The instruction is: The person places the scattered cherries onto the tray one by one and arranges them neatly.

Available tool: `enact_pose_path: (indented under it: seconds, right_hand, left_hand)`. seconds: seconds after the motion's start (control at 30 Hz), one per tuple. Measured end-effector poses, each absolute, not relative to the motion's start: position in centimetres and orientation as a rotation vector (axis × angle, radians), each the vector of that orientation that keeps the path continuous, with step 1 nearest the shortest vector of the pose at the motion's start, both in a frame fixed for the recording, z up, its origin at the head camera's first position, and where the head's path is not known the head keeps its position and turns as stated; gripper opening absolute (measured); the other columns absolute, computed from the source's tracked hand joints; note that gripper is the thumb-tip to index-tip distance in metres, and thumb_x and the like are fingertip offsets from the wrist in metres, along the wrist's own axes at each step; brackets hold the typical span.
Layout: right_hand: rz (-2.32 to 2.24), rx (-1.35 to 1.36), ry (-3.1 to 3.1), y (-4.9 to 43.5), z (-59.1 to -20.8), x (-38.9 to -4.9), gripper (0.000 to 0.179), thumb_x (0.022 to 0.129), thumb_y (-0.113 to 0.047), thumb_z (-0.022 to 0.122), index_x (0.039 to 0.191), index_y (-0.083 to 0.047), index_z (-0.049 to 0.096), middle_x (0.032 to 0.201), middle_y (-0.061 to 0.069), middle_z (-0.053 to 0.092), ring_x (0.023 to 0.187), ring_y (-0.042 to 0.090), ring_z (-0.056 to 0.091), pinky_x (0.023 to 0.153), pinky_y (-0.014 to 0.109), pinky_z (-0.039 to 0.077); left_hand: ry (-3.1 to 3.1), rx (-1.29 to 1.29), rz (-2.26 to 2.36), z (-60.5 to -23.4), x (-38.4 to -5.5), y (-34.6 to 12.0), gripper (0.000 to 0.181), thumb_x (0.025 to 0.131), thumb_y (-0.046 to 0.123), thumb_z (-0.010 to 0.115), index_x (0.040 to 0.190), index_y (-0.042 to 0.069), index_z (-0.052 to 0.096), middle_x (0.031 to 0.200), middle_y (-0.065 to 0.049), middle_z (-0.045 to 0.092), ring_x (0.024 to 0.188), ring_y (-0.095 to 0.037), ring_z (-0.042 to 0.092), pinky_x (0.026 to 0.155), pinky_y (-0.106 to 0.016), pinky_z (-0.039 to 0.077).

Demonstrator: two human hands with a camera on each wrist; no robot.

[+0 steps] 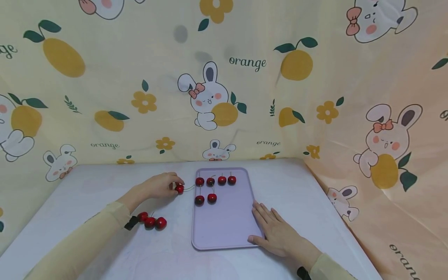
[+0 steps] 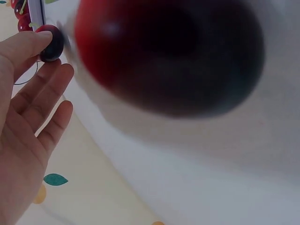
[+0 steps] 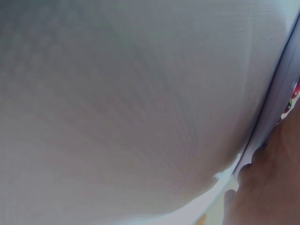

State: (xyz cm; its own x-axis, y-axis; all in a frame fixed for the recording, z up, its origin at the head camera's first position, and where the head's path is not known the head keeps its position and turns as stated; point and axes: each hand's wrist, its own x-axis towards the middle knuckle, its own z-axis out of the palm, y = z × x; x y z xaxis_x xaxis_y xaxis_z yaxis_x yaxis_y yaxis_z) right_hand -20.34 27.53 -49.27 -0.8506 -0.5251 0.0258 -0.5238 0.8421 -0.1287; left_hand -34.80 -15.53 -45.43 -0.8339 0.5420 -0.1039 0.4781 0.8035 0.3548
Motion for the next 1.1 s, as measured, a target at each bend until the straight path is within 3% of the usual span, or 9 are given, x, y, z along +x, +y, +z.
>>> enact_pose_path:
  seconds: [0.2, 0.47, 0.7, 1.1]
  right_hand:
    - [-0.203, -0.849, 3.004, 27.5, -49.4, -20.3, 0.091, 0.100, -0.068, 0.050, 0.158, 0.001, 0.037, 0.170, 0.015, 0.026, 0.155, 0.037, 0.028, 0.121, 0.060, 0.026]
    - [-0.204, -0.837, 2.997, 27.5, -49.3, -20.3, 0.092, 0.100, -0.068, 0.049, 0.159, 0.001, 0.036, 0.170, 0.015, 0.025, 0.155, 0.037, 0.027, 0.122, 0.060, 0.025]
    - [-0.223, -0.839, 2.990, 27.4, -49.0, -20.2, 0.091, 0.100, -0.067, 0.050, 0.158, 0.002, 0.036, 0.170, 0.017, 0.025, 0.154, 0.039, 0.027, 0.121, 0.061, 0.025]
    - [-0.230, -0.844, 2.990, 27.4, -49.0, -20.2, 0.091, 0.100, -0.067, 0.050, 0.158, 0.002, 0.036, 0.170, 0.017, 0.025, 0.155, 0.039, 0.027, 0.121, 0.062, 0.024]
  left_hand:
    - [2.792, 0.779, 0.474, -45.3, -34.4, -15.6, 0.032, 0.093, 0.015, 0.077, 0.126, 0.014, 0.073, 0.111, 0.000, 0.064, 0.087, -0.013, 0.060, 0.079, -0.032, 0.055]
    - [2.795, 0.833, 0.591, -45.0, -33.9, -15.9, 0.009, 0.093, 0.009, 0.076, 0.100, 0.014, 0.075, 0.103, 0.001, 0.066, 0.086, -0.014, 0.062, 0.081, -0.032, 0.055]
    - [2.743, 0.811, 0.602, -45.3, -33.8, -15.9, 0.017, 0.094, 0.010, 0.077, 0.110, 0.014, 0.075, 0.106, 0.002, 0.072, 0.082, -0.013, 0.059, 0.076, -0.029, 0.053]
    - [2.725, 0.810, 0.627, -45.6, -33.6, -16.0, 0.027, 0.090, 0.005, 0.080, 0.116, 0.009, 0.073, 0.107, 0.000, 0.070, 0.086, -0.014, 0.061, 0.082, -0.031, 0.055]
